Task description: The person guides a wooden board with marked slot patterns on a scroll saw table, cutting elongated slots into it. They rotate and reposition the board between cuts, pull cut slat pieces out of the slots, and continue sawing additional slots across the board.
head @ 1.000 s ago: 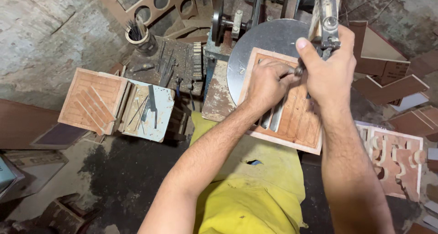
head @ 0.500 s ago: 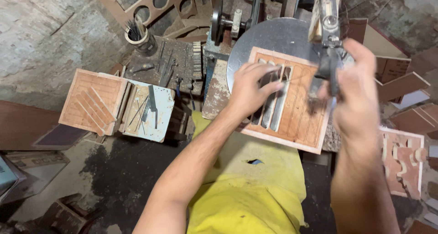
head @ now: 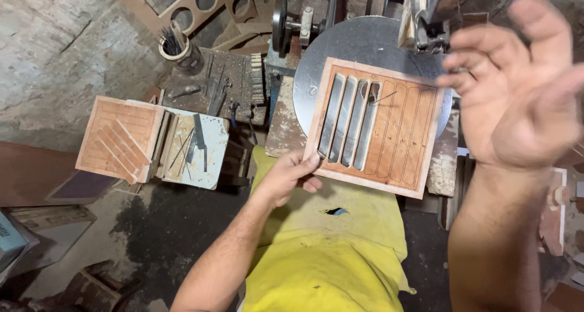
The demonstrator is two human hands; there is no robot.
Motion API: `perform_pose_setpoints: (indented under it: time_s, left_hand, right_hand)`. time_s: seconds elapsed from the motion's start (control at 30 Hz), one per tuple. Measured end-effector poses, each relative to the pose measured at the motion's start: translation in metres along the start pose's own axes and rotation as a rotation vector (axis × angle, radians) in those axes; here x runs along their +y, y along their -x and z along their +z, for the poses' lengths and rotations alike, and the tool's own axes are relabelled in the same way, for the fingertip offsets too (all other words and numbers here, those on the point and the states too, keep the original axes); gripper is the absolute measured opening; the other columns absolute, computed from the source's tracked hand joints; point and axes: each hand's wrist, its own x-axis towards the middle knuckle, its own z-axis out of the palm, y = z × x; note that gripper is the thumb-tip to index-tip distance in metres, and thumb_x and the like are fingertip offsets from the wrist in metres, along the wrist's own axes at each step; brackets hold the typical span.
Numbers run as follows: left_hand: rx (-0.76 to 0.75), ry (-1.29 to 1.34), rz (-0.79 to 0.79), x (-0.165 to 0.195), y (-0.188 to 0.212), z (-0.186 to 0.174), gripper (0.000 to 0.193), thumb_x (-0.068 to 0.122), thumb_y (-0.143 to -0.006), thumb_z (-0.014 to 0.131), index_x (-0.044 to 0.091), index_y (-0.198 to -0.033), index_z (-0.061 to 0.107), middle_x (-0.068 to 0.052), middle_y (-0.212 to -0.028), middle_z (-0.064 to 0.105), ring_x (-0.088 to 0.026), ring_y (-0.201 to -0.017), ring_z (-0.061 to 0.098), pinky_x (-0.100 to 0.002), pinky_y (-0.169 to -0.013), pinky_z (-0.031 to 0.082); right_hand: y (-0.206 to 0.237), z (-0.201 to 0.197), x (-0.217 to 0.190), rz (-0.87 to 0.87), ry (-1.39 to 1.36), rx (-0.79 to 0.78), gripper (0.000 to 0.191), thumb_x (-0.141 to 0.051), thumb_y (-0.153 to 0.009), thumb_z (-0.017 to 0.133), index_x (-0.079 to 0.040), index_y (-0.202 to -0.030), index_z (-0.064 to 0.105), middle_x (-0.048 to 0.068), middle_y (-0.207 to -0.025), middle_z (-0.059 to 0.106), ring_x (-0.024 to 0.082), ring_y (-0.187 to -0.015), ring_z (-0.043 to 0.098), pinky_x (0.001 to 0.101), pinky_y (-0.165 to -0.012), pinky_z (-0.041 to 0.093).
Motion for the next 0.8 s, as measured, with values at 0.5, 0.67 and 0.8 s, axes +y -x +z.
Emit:
perform_pose_setpoints:
  time_s: [0.5,0.67,0.8]
  left_hand:
    - [-0.162,0.123,0.23,0.04,0.031,0.028,0.03,0.028,-0.104,0.065,-0.002,-0.109,0.064,-0.013,-0.088,0.075,-0.015,-0.07,0.07,-0.028,-0.06,0.058]
    - [-0.192,0.134,0.284,0.07,0.042,0.036,0.029,0.027,-0.104,0.067,-0.001,-0.109,0.064,-0.013,-0.087,0.074,-0.016,-0.068,0.07,-0.027,-0.059,0.058]
    - [-0.166,0.137,0.281,0.087,0.043,0.034,0.03,0.027,-0.103,0.067,-0.003,-0.11,0.065,-0.013,-0.086,0.074,-0.015,-0.066,0.069,-0.027,-0.057,0.057]
  right_hand:
    - [0.084,-0.057,0.087,0.552,-0.49,0.365,0.077,-0.027,-0.093,0.074,0.007,-0.154,0.043,0.023,-0.144,0.06,0.032,-0.13,0.063,0.0462,-0.112,0.051]
    - [0.046,-0.029,0.073,0.348,-0.688,0.061,0.093,-0.045,-0.095,0.079,0.002,-0.162,0.036,0.025,-0.155,0.051,0.042,-0.135,0.058,0.0584,-0.112,0.048]
    - [0.023,0.01,0.067,0.346,-0.766,-0.06,0.1,-0.052,-0.089,0.081,0.003,-0.16,0.037,0.031,-0.149,0.049,0.047,-0.129,0.058,0.0665,-0.112,0.049]
